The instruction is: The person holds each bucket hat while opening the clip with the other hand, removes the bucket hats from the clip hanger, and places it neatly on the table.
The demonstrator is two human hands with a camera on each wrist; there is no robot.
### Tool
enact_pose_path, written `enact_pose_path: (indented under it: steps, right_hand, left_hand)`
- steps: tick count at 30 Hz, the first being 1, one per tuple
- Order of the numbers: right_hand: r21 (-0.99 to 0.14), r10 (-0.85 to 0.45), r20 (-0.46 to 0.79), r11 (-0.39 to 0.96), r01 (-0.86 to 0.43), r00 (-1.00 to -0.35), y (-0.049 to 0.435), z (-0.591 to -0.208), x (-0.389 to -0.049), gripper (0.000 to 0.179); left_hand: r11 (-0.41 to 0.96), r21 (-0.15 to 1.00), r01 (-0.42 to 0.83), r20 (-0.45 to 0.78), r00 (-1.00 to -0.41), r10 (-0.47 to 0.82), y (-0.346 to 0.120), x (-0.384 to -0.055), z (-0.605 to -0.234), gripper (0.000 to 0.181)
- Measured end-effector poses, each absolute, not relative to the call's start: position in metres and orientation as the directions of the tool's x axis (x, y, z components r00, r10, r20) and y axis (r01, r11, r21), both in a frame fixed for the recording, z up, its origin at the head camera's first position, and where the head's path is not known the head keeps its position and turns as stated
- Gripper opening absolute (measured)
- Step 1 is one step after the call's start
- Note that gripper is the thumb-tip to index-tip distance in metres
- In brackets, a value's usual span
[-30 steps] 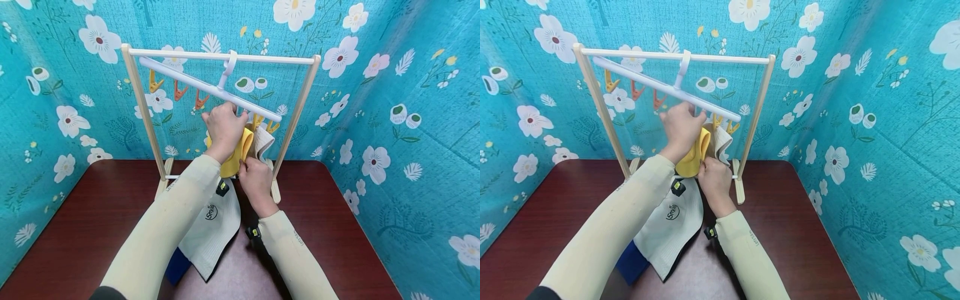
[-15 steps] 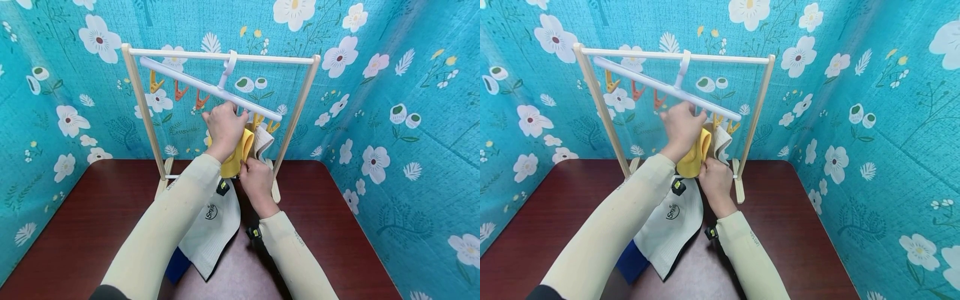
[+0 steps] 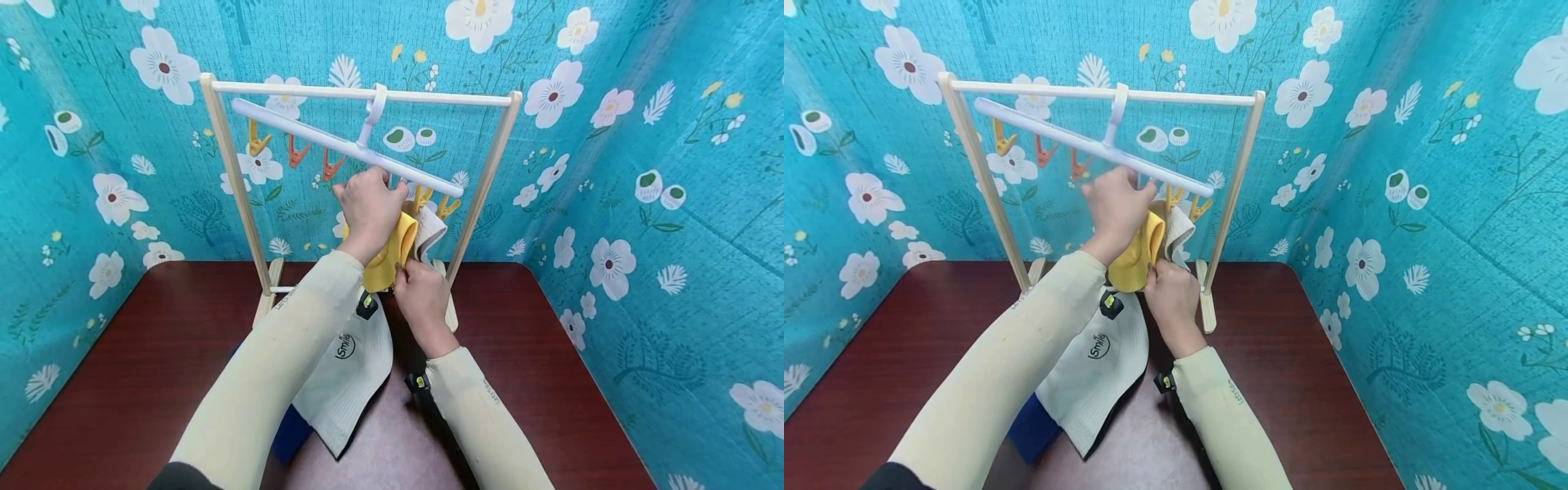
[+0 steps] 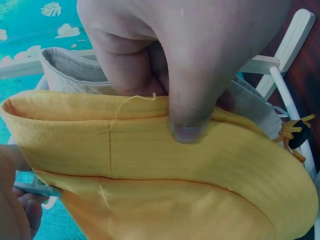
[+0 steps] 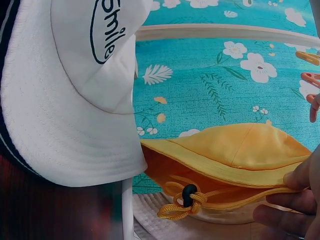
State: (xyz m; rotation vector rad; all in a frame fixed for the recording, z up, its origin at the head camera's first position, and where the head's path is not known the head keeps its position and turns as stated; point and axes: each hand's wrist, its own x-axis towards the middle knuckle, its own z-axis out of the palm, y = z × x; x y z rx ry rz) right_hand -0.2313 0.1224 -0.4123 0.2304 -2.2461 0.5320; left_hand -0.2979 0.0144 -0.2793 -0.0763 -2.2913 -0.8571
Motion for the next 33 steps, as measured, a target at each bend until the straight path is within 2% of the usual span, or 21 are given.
enact_pose_path:
  steps: [21, 33]
  right_hand:
    - [-0.295, -0.003, 0.757, 0.891, -0.345, -0.654, 0.129, -0.421, -0.226, 0.034]
    - [-0.292, 0.002, 0.796, 0.877, -0.381, -0.606, 0.136, -0.419, -0.22, 0.037]
  left_hand:
    - [0.75, 0.583, 0.311, 0.62, -0.767, -0.164, 0.015, -0.296, -0.281, 0.044]
    - [0.747, 0.592, 0.303, 0.607, -0.777, -0.166, 0.013, -0.296, -0.279, 0.043]
